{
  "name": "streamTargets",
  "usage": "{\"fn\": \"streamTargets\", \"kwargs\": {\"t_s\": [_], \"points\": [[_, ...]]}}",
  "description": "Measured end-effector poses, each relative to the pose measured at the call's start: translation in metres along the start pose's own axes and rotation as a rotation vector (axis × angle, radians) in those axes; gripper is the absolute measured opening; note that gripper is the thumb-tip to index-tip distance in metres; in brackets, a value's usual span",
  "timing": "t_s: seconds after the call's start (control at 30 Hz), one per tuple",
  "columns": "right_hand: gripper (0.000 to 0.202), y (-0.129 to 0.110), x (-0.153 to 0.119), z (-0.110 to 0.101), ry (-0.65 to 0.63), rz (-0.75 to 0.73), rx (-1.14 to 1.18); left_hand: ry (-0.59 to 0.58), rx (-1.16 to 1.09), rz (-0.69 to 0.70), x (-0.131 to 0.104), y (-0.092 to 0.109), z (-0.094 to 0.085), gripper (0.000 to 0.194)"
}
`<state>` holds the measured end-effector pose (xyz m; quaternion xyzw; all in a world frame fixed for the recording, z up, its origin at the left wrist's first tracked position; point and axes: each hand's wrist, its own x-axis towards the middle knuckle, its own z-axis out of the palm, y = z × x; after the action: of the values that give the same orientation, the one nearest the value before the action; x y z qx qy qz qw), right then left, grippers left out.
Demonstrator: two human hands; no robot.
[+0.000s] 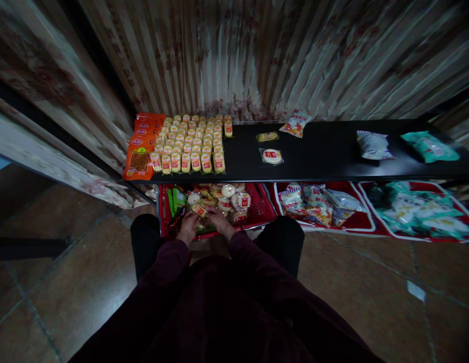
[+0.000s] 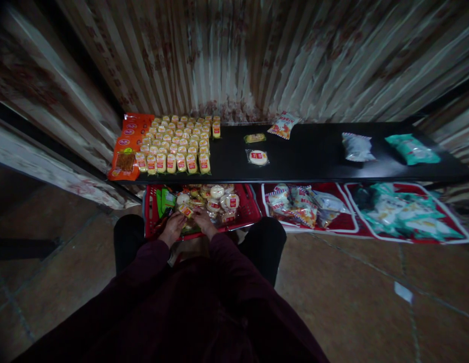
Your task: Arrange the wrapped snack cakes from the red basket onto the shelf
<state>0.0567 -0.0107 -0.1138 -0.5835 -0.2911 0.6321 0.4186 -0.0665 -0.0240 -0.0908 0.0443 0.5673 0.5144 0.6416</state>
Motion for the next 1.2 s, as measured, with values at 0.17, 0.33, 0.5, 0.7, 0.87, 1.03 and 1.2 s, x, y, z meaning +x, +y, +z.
{"fn": "streamTargets", "kwargs": {"t_s": [0.17,0.33,0.5,0.7,0.87,1.03,1.2], "points": [[0.022,-0.002,-0.002,-0.001,-0.024,-0.056,-0.004,-0.015,0.033,-0.017,-0.001,-0.001,0.001,0.029],[0.025,-0.007,-0.002,-0.001,-0.028,-0.139,-0.060,-0.014,0.050,-0.008,-0.005,0.004,0.006,0.033],[0.025,-0.011,-0.004,-0.006,0.024,-0.189,-0.082,-0.043,0.095,0.028,-0.011,0.007,0.013,0.038],[0.025,-0.020,-0.014,-0.017,0.006,-0.215,-0.032,-0.037,0.164,0.126,-0.021,0.004,0.027,0.038],[0.027,-0.035,-0.027,-0.020,0.014,-0.249,-0.009,-0.004,0.207,0.245,-0.032,0.006,0.042,0.034],[0.028,-0.054,-0.041,-0.020,0.055,-0.270,0.001,-0.030,0.246,0.312,-0.041,0.009,0.057,0.025],[0.022,-0.065,-0.050,-0.022,0.107,-0.415,-0.088,-0.066,0.281,0.377,-0.050,0.011,0.066,0.024]]}}
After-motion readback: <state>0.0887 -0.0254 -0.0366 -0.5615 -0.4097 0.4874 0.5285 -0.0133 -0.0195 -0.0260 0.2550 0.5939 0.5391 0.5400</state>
